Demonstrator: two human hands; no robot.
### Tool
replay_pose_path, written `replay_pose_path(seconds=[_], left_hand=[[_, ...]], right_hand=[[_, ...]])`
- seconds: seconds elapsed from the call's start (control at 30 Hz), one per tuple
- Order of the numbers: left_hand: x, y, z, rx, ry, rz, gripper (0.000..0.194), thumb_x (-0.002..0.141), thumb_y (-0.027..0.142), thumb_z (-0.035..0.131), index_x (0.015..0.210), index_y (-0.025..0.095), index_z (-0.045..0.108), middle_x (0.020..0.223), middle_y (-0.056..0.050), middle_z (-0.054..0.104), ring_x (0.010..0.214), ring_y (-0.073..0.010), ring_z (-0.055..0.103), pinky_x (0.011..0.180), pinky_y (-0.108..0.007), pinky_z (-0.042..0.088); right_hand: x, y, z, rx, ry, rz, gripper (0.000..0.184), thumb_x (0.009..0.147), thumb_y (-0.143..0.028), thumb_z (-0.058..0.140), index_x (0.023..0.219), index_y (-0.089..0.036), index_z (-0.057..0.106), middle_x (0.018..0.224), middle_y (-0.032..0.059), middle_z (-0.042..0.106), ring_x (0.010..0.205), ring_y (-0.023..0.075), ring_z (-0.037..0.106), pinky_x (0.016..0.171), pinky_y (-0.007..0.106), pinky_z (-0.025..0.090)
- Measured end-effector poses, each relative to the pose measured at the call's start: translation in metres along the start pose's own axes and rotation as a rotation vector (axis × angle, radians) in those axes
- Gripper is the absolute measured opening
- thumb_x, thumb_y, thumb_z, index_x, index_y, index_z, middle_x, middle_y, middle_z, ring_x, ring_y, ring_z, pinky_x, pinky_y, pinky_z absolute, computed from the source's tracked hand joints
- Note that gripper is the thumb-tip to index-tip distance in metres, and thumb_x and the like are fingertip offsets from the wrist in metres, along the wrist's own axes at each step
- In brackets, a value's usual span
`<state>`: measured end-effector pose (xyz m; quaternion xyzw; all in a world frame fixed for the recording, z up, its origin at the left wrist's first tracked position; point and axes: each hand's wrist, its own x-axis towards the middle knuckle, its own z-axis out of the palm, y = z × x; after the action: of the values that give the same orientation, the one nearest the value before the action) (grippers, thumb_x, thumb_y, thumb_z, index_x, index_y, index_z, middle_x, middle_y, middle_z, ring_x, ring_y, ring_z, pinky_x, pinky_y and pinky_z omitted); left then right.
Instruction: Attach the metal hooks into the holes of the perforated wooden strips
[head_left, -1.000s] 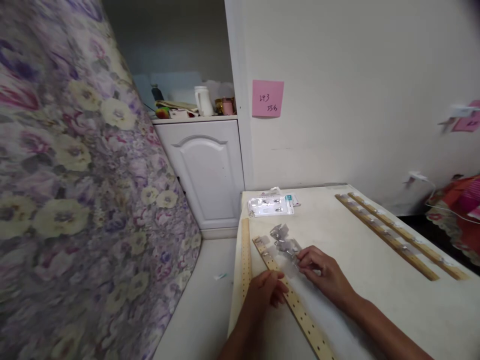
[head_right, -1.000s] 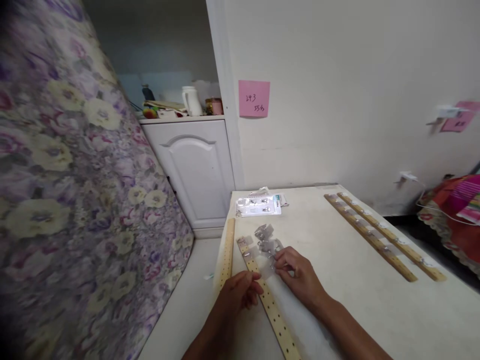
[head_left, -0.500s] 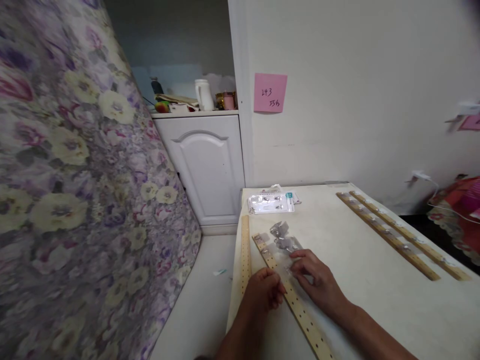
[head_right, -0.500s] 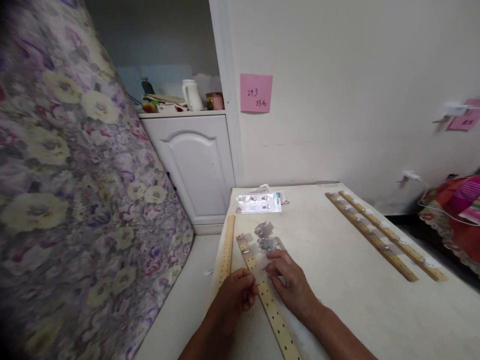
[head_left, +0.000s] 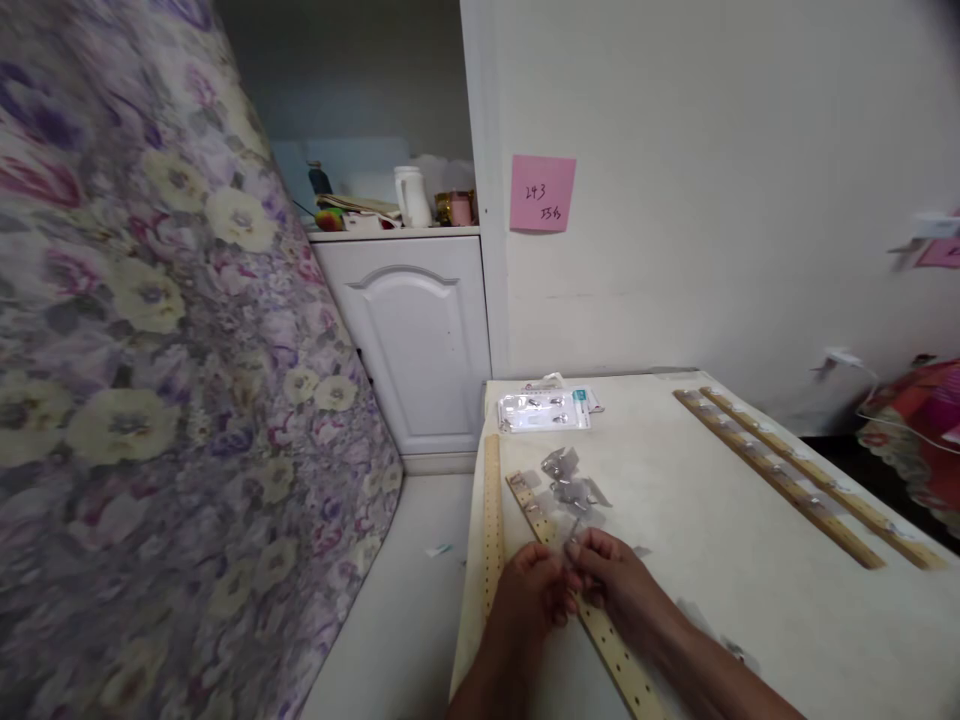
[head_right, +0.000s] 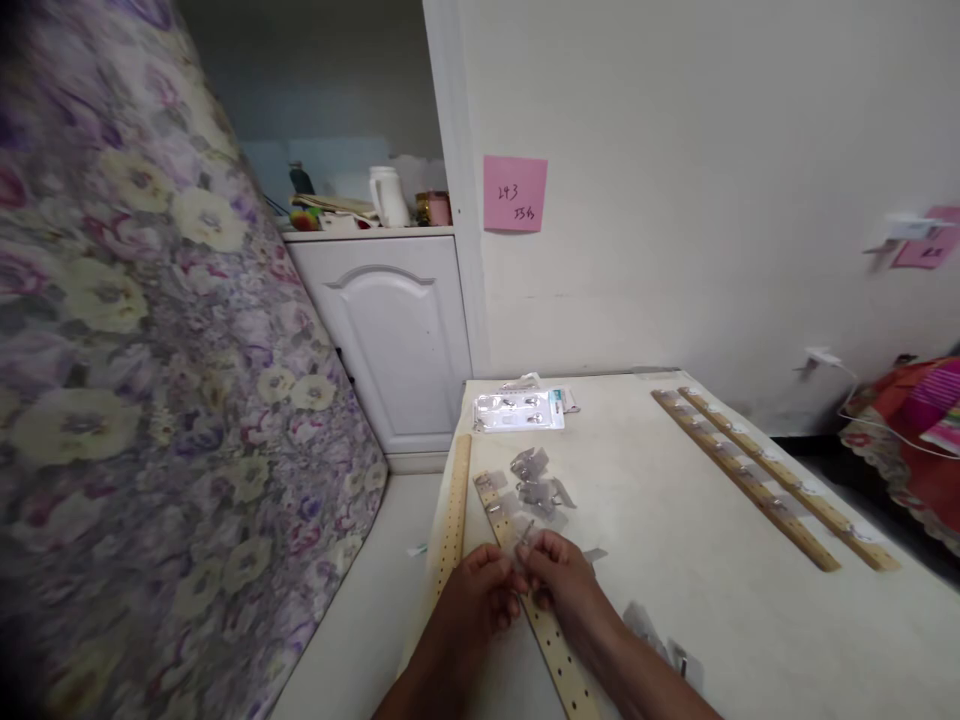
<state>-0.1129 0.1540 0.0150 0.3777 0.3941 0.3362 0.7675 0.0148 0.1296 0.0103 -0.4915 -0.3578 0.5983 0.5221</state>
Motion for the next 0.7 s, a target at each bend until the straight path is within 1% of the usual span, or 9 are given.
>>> replay_pose_path(seconds=[0.07, 0.13, 0.2, 0.27, 0.33, 0.43, 0.57, 0.63, 0.7], left_hand=[[0.0, -0.001, 0.0, 0.076, -0.036, 0.001, 0.027, 0.063, 0.038, 0.061, 0.071, 0.019, 0.044, 0.059, 0.001, 0.063, 0.04, -0.0073, 0.051, 0.038, -0.018, 0.027], [0.001, 0.002, -0.001, 0.202, -0.057, -0.006, 0.027, 0.063, 0.039, 0.06, 0.072, 0.019, 0.045, 0.057, 0.001, 0.062, 0.038, -0.008, 0.051, 0.037, -0.019, 0.029], [0.0, 0.007, -0.006, 0.335, -0.027, 0.019, 0.025, 0.064, 0.039, 0.059, 0.071, 0.019, 0.045, 0.056, 0.003, 0.06, 0.037, -0.0082, 0.05, 0.036, -0.019, 0.03], [0.0, 0.012, -0.011, 0.412, 0.048, 0.084, 0.023, 0.066, 0.039, 0.056, 0.072, 0.019, 0.047, 0.057, 0.004, 0.058, 0.037, -0.0073, 0.048, 0.036, -0.019, 0.031], [0.0, 0.015, -0.015, 0.418, 0.101, 0.146, 0.022, 0.068, 0.037, 0.054, 0.077, 0.017, 0.051, 0.062, 0.004, 0.058, 0.04, -0.0066, 0.049, 0.038, -0.019, 0.032], [0.001, 0.016, -0.016, 0.404, 0.085, 0.154, 0.025, 0.069, 0.036, 0.052, 0.083, 0.016, 0.056, 0.065, 0.003, 0.058, 0.043, -0.0068, 0.051, 0.041, -0.019, 0.034], [0.003, 0.012, -0.015, 0.427, 0.052, 0.12, 0.018, 0.067, 0.035, 0.056, 0.069, 0.017, 0.055, 0.05, 0.005, 0.054, 0.037, -0.0069, 0.045, 0.039, -0.02, 0.031], [0.003, 0.01, -0.015, 0.419, 0.056, 0.105, 0.016, 0.065, 0.032, 0.057, 0.064, 0.018, 0.051, 0.048, 0.005, 0.054, 0.036, -0.007, 0.045, 0.037, -0.019, 0.03], [0.003, 0.009, -0.015, 0.4, 0.071, 0.086, 0.015, 0.064, 0.031, 0.057, 0.063, 0.018, 0.048, 0.05, 0.005, 0.056, 0.036, -0.0073, 0.046, 0.036, -0.019, 0.03]], right_hand=[[0.0, -0.002, 0.001, 0.02, -0.052, -0.008, 0.039, 0.071, -0.054, 0.062, 0.065, -0.02, 0.045, 0.046, -0.0046, 0.051, 0.04, 0.0095, 0.049, 0.041, 0.021, 0.031], [-0.001, -0.006, -0.001, 0.008, -0.072, 0.006, 0.036, 0.072, -0.05, 0.062, 0.065, -0.019, 0.046, 0.046, -0.0039, 0.054, 0.041, 0.0095, 0.051, 0.042, 0.02, 0.032], [-0.002, -0.012, -0.006, -0.031, -0.053, 0.056, 0.033, 0.07, -0.046, 0.065, 0.067, -0.019, 0.047, 0.052, -0.0023, 0.06, 0.045, 0.01, 0.056, 0.044, 0.019, 0.036], [-0.003, -0.017, -0.01, -0.087, -0.041, 0.118, 0.032, 0.068, -0.043, 0.067, 0.07, -0.018, 0.048, 0.058, -0.001, 0.064, 0.049, 0.011, 0.059, 0.046, 0.019, 0.04], [-0.005, -0.02, -0.013, -0.147, -0.081, 0.157, 0.031, 0.068, -0.043, 0.066, 0.072, -0.018, 0.048, 0.06, -0.0001, 0.066, 0.048, 0.0118, 0.061, 0.044, 0.019, 0.041], [-0.007, -0.02, -0.016, -0.227, -0.171, 0.189, 0.029, 0.069, -0.041, 0.065, 0.074, -0.018, 0.05, 0.059, 0.0002, 0.066, 0.044, 0.0109, 0.059, 0.041, 0.018, 0.041], [-0.006, -0.016, -0.022, -0.288, -0.259, 0.17, 0.026, 0.069, -0.038, 0.067, 0.075, -0.017, 0.054, 0.057, -0.0016, 0.064, 0.043, 0.0088, 0.058, 0.041, 0.016, 0.041], [-0.004, -0.012, -0.026, -0.3, -0.264, 0.143, 0.026, 0.069, -0.039, 0.067, 0.077, -0.016, 0.056, 0.055, -0.0028, 0.062, 0.043, 0.0079, 0.057, 0.04, 0.016, 0.04], [-0.002, -0.01, -0.029, -0.307, -0.217, 0.118, 0.028, 0.071, -0.041, 0.066, 0.079, -0.016, 0.057, 0.052, -0.0039, 0.061, 0.04, 0.0076, 0.055, 0.039, 0.016, 0.039]])
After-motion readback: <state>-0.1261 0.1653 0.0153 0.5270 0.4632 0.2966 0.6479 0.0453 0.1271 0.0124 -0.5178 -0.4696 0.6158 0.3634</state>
